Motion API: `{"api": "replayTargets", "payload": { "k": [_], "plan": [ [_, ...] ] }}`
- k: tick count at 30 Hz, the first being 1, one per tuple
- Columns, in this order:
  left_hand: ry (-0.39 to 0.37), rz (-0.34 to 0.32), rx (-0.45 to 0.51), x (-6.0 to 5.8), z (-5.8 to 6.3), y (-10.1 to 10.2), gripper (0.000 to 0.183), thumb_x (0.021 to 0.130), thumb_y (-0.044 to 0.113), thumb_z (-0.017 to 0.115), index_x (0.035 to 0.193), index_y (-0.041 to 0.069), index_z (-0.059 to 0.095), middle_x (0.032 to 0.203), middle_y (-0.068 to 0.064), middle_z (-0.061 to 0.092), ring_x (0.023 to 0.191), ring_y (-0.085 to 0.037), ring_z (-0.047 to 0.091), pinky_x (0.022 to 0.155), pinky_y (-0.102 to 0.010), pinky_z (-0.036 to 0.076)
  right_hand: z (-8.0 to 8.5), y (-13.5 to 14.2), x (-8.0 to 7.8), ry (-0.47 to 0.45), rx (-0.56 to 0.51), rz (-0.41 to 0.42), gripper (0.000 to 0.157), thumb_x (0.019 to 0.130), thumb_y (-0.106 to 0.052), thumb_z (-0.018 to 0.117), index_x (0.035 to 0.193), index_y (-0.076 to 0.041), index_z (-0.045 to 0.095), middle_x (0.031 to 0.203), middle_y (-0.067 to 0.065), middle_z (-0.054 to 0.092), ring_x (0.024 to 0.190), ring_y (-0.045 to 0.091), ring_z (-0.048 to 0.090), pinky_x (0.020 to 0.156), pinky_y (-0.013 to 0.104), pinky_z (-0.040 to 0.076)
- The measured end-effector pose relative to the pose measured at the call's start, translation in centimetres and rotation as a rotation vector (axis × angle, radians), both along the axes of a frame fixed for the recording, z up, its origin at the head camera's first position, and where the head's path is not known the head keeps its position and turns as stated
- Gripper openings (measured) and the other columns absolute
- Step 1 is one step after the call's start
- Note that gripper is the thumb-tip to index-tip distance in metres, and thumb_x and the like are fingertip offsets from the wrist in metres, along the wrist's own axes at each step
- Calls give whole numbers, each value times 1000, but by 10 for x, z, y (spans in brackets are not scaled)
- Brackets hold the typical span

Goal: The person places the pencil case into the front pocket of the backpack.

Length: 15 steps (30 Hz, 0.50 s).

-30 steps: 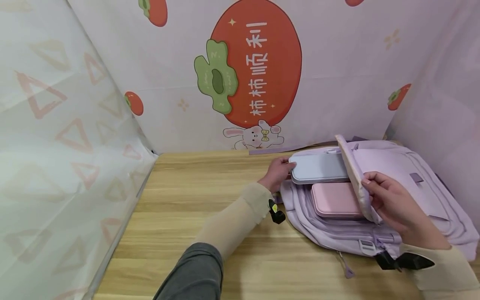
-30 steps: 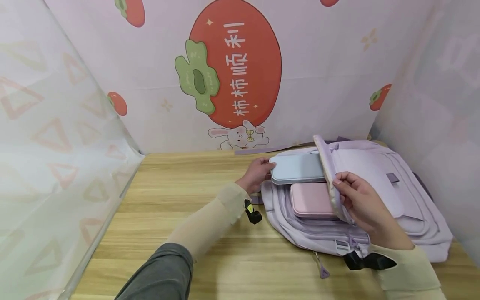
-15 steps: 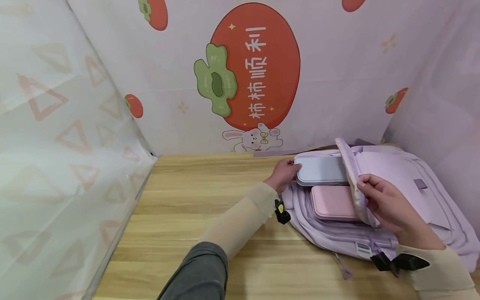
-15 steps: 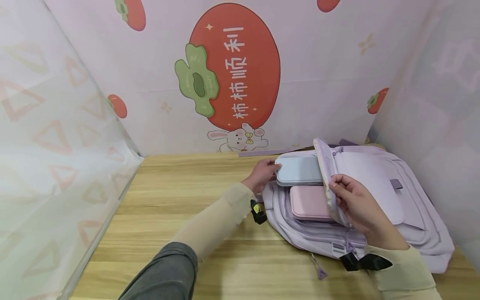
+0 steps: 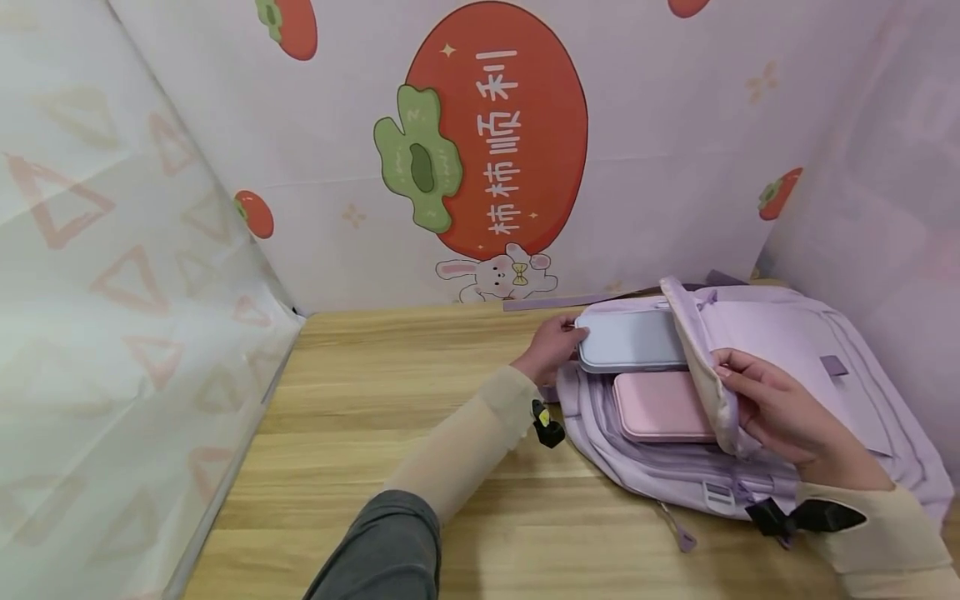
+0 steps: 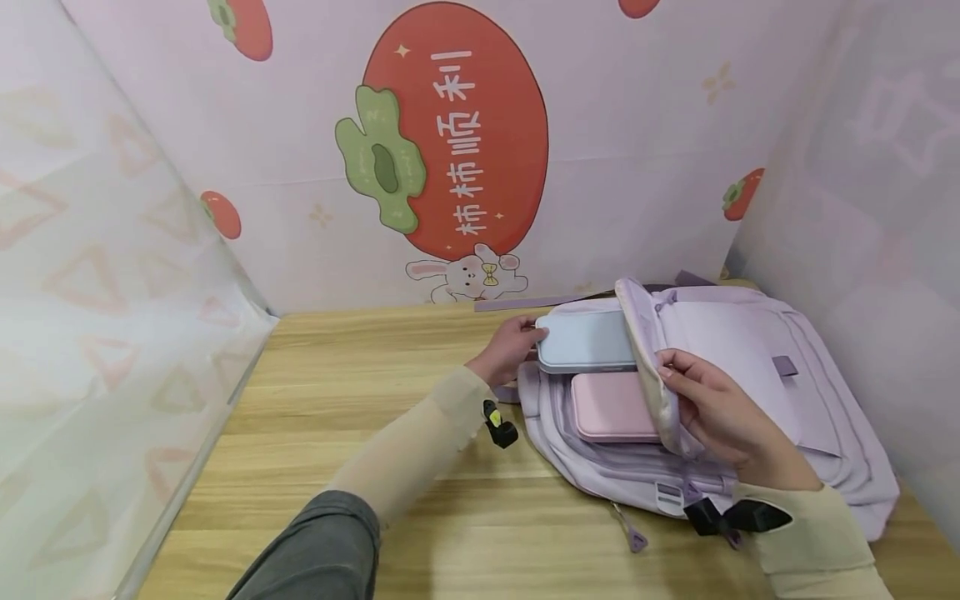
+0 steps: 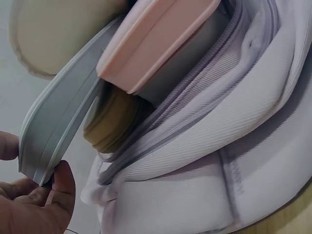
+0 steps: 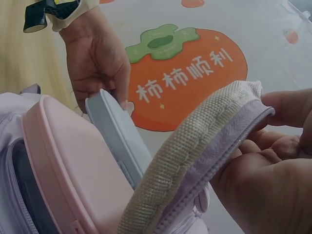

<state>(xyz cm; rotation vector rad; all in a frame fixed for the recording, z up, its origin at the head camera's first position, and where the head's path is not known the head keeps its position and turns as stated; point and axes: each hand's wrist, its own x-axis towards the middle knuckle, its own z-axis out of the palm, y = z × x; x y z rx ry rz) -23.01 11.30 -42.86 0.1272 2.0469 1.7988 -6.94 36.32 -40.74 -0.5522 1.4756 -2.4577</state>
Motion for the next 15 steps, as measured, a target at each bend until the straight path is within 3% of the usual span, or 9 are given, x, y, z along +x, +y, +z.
{"api": "replayTargets", "payload": {
  "k": [7, 15],
  "plan": [
    [-12, 18, 26, -1, 4, -16, 34, 106, 10, 59, 136, -5, 59, 110, -9, 64, 90, -17, 63, 82, -34, 58, 1, 2, -4, 13, -134, 220, 49, 109, 9, 13, 132, 0, 56, 118, 6, 60, 104, 14, 62, 85, 26, 55],
    [14, -27, 15, 8, 9, -5, 34, 105, 10, 60, 136, -5, 61, 105, -8, 65, 87, -18, 64, 82, -35, 59, -2, 2, -7, -15, -128, 293, 51, 109, 9, 14, 135, -3, 55, 119, 4, 58, 106, 14, 61, 87, 27, 55]
  ]
}}
